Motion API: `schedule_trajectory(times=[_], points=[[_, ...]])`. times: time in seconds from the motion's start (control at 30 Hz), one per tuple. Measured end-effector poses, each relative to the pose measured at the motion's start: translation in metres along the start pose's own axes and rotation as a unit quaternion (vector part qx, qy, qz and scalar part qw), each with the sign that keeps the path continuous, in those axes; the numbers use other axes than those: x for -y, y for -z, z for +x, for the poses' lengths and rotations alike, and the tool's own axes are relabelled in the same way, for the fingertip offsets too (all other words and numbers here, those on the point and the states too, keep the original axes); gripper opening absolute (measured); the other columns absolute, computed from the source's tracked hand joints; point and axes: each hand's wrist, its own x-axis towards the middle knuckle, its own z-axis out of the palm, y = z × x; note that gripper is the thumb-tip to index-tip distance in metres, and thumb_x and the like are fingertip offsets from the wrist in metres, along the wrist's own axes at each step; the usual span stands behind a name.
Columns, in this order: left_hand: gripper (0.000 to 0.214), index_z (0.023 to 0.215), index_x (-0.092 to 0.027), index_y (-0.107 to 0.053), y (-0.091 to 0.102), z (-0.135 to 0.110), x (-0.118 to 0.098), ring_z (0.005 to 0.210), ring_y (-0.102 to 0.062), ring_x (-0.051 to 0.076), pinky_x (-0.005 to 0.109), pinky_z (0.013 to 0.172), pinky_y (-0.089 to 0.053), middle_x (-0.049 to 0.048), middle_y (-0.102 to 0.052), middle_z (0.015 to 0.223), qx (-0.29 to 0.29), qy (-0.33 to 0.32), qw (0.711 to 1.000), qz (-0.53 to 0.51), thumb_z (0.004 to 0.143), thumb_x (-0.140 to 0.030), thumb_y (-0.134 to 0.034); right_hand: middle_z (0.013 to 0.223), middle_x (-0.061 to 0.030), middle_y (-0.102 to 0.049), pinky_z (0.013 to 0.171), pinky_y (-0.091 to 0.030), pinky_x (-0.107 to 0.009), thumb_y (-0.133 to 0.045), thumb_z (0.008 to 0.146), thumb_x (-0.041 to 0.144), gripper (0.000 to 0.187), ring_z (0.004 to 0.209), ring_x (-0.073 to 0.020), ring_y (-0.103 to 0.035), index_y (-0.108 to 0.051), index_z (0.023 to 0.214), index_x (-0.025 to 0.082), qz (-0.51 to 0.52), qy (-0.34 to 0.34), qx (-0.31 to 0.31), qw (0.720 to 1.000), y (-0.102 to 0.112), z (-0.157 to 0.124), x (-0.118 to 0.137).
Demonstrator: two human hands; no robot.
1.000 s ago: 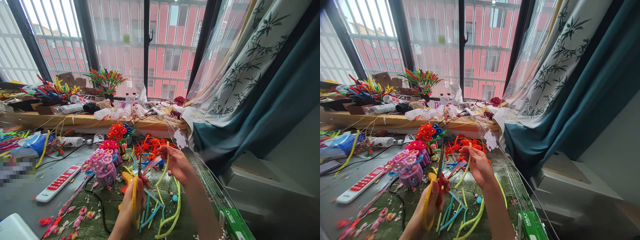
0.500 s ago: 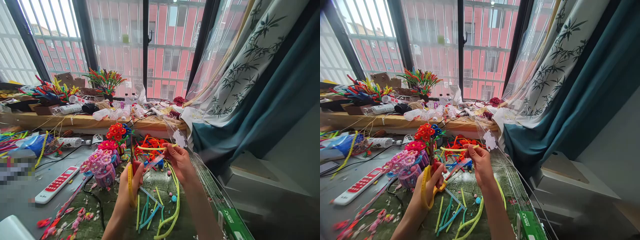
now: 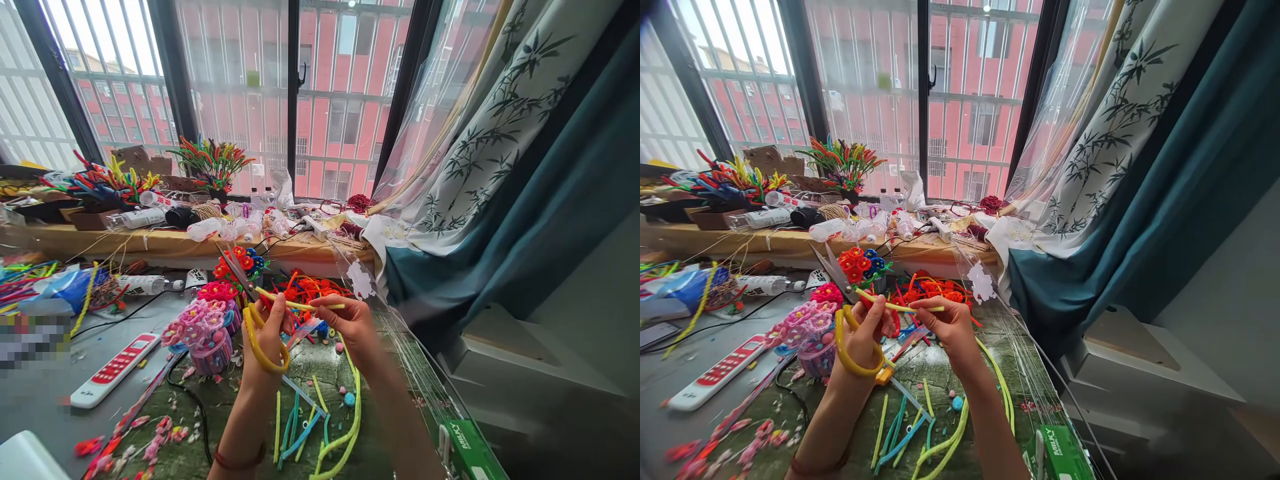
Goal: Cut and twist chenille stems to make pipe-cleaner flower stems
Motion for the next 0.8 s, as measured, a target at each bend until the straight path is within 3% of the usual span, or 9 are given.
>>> schedule_trajectory(times=[0.17,0.33,0.43,0.7,0.8], points=[[0.025,0.073,-0.019,-0.052,-0.009,0.003,-0.003,0.044,-0.043,0.007,0.021,0.047,-0.035,-0.0056,-0.053,0.057,0.031,-0.001,0.998,-0.052,0.077,-0.037,-0.068,0.083,-0.0008,-0.075,0.073,-0.05,-0.025,-0.081,0.067,0.027,0.023,0.072,-0.014,-0.066,-0.076,0.089,0.023,0.042,0.009,-0.051,0.998,-0.004,0.002,-0.007],[0.028,0.066,-0.016,-0.056,-0.013,0.008,-0.003,0.043,-0.044,0.007,0.021,0.046,-0.035,-0.0046,-0.052,0.05,0.111,-0.011,0.994,0.009,0.078,-0.039,-0.067,0.067,-0.0003,-0.073,0.063,-0.051,-0.024,-0.083,0.065,0.03,0.016,0.061,-0.0138,-0.066,-0.075,0.074,0.02,0.031,0.027,-0.105,0.994,-0.012,0.004,-0.013],[0.026,0.065,-0.016,-0.058,-0.01,0.015,-0.006,0.042,-0.042,0.006,0.02,0.046,-0.035,-0.0045,-0.052,0.049,0.094,-0.033,0.994,0.044,0.077,-0.036,-0.068,0.063,-0.0014,-0.072,0.06,-0.052,-0.026,-0.084,0.062,0.03,0.018,0.058,-0.0151,-0.067,-0.074,0.071,0.018,0.034,0.028,-0.144,0.989,-0.011,0.004,-0.012],[0.023,0.068,-0.015,-0.057,0.007,0.04,-0.017,0.039,-0.042,0.004,0.017,0.04,-0.03,-0.0049,-0.056,0.054,0.048,-0.053,0.997,-0.016,0.072,-0.031,-0.073,0.065,0.0001,-0.071,0.059,-0.053,-0.026,-0.086,0.058,0.03,0.024,0.059,-0.0147,-0.067,-0.073,0.074,0.017,0.093,0.059,-0.259,0.959,0.006,0.01,-0.011],[0.023,0.068,-0.015,-0.057,0.008,0.042,-0.015,0.039,-0.043,0.004,0.017,0.04,-0.03,-0.0047,-0.056,0.054,0.04,-0.041,0.997,-0.043,0.071,-0.031,-0.074,0.061,0.0006,-0.07,0.053,-0.051,-0.024,-0.087,0.055,0.033,0.027,0.052,-0.0132,-0.064,-0.072,0.069,0.017,0.107,0.043,-0.273,0.955,0.005,0.011,-0.014]])
